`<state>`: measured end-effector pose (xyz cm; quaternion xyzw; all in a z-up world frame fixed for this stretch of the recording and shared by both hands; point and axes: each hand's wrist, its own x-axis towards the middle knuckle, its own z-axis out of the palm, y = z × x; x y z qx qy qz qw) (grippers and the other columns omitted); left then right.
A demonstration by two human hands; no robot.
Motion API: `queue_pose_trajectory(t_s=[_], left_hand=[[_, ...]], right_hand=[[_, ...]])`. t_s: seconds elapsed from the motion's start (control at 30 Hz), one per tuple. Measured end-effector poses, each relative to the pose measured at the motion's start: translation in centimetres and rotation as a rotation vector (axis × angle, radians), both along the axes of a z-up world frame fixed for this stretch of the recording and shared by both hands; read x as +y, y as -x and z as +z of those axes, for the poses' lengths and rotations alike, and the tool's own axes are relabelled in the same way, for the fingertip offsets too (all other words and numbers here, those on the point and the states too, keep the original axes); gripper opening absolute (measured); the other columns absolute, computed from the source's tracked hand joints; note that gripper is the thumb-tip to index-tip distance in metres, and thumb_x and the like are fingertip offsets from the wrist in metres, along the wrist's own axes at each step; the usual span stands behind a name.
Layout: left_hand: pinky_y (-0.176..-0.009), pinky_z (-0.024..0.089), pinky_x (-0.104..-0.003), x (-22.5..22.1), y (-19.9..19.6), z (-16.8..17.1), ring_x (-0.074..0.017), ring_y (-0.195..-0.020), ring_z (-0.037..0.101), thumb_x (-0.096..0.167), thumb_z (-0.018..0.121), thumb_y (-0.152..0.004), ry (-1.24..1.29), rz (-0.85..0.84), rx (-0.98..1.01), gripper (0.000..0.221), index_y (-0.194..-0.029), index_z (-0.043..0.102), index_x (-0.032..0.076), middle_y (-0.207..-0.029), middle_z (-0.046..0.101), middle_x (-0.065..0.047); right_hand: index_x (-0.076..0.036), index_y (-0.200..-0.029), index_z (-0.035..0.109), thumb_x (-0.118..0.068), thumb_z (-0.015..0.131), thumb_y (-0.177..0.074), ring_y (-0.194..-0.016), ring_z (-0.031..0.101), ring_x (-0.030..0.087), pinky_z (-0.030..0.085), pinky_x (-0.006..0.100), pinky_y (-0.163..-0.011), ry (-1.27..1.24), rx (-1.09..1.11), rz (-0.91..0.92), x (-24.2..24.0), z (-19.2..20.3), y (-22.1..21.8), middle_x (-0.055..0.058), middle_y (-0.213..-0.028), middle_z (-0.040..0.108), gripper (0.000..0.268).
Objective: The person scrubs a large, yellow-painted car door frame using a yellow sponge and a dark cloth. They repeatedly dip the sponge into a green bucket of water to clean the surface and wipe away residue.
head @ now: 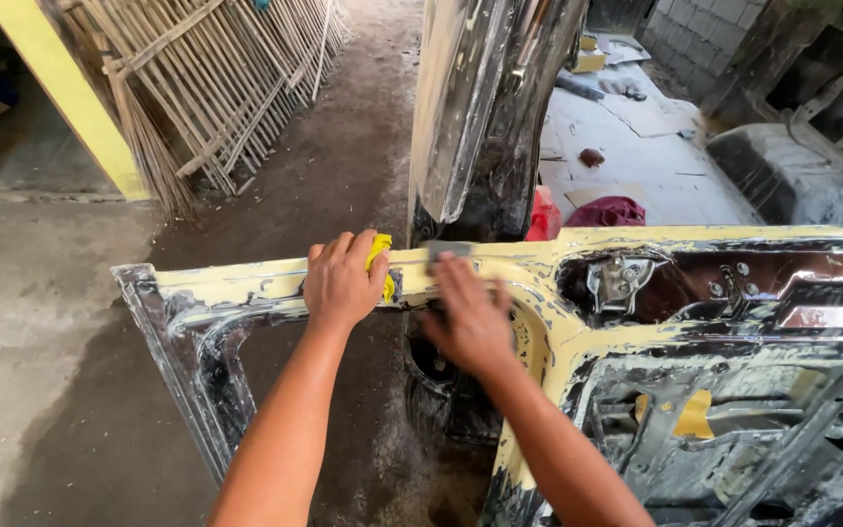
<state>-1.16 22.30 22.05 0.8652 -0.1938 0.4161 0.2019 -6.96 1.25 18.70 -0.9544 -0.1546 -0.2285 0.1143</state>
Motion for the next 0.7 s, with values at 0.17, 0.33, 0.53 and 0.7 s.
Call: queue_pose_trajectory(t_s=[0.17,0.33,0.53,0.7], left_hand=[[-0.082,0.045,-0.045,-0.5,0.0,0.3,-0.0318,-0.087,0.068,0.030,0.067,-0.093,-0.001,0.039,0.051,0.029,-0.112,0.072,0.008,-0.091,0.070,-0.011],[-0.082,0.045,-0.045,0.0,-0.2,0.4,-0.0316,-0.087,0.068,0.029,0.067,-0.094,-0.006,0.017,0.012,0.030,-0.114,0.072,0.007,-0.092,0.070,-0.012],[-0.081,0.045,-0.045,-0.4,-0.3,0.6,-0.0320,-0.086,0.069,0.029,0.067,-0.093,0.001,0.022,0.022,0.030,-0.113,0.072,0.007,-0.091,0.070,-0.012],[-0.081,0.046,-0.045,-0.1,-0.4,0.0,-0.0318,-0.086,0.069,0.030,0.067,-0.094,-0.016,0.045,0.020,0.030,-0.114,0.072,0.008,-0.091,0.070,-0.011]], right_hand=[[-0.010,-0.159,0.029,-0.049,0.065,-0.092,-0.155,0.025,0.028,0.011,0.061,-0.121,-0.110,-0.142,-0.225,-3.5,-1.9,-0.2,0.011,-0.168,0.025,0.085],[-0.003,-0.156,0.026,-0.049,0.072,-0.081,-0.152,0.023,0.034,0.014,0.062,-0.118,-0.098,-0.134,-0.008,3.0,-0.8,-0.7,0.017,-0.165,0.021,0.099],[-0.014,-0.159,0.029,-0.050,0.074,-0.085,-0.154,0.028,0.023,0.013,0.060,-0.121,0.011,-0.125,-0.172,-2.4,-2.0,-1.1,0.006,-0.169,0.027,0.094],[-0.005,-0.155,0.028,-0.052,0.078,-0.076,-0.151,0.027,0.032,0.013,0.057,-0.116,-0.082,-0.106,-0.104,3.1,-1.4,-0.5,0.017,-0.164,0.028,0.105]])
